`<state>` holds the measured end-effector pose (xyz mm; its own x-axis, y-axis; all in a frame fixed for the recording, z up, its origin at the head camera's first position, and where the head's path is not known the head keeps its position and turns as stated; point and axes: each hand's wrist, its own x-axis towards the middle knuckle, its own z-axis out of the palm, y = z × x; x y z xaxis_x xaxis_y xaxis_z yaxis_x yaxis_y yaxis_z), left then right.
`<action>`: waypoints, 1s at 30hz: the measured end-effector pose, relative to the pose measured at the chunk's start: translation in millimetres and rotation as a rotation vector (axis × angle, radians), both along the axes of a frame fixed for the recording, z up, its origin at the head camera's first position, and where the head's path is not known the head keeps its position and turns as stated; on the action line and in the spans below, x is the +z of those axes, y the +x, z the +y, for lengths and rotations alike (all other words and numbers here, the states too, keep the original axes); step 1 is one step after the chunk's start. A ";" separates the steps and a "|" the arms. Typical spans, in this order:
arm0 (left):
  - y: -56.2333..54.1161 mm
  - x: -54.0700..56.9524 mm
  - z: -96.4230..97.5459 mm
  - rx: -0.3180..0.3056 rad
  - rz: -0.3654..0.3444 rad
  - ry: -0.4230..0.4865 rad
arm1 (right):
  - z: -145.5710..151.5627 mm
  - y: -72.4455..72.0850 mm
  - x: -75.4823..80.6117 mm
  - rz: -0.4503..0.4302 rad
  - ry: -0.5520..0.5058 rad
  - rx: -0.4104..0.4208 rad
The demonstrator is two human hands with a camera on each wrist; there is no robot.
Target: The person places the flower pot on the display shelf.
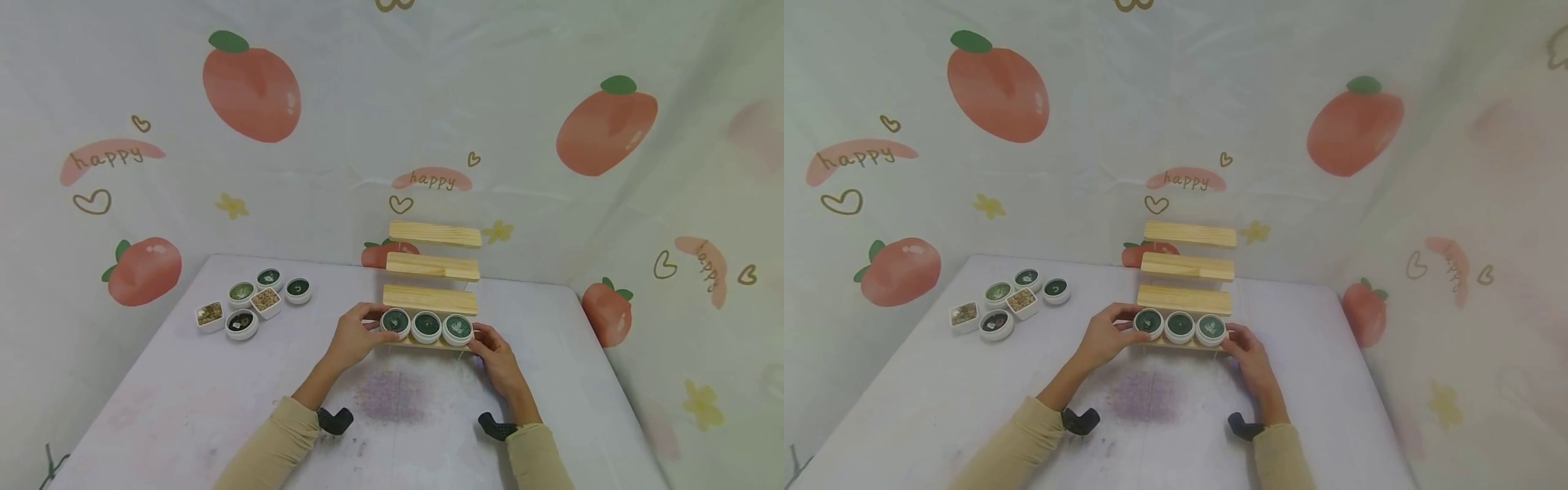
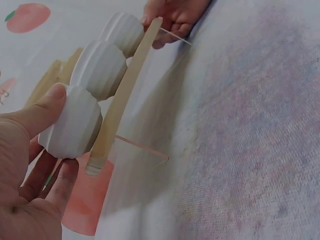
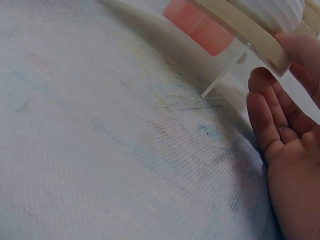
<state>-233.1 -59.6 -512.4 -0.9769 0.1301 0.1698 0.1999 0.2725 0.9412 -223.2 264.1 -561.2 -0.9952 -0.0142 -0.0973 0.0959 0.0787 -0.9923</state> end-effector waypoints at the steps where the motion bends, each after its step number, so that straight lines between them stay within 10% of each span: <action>1: -0.1 0.4 0.1 -0.001 -0.002 -0.005 | 0.0 -0.2 -0.2 0.003 -0.004 0.000; 22: 2.4 9.8 -4.6 -0.025 0.016 -0.074 | 0.5 1.6 1.6 -0.001 -0.008 0.006; 30: -2.4 18.8 -25.9 0.005 0.121 -0.129 | 1.4 0.9 -0.8 0.005 -0.034 0.006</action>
<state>-235.5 -85.5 -493.5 -0.9509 0.1537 0.2686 0.3082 0.3906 0.8674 -222.3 265.5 -562.0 -0.9955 -0.0233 -0.0917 0.0906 0.0453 -0.9949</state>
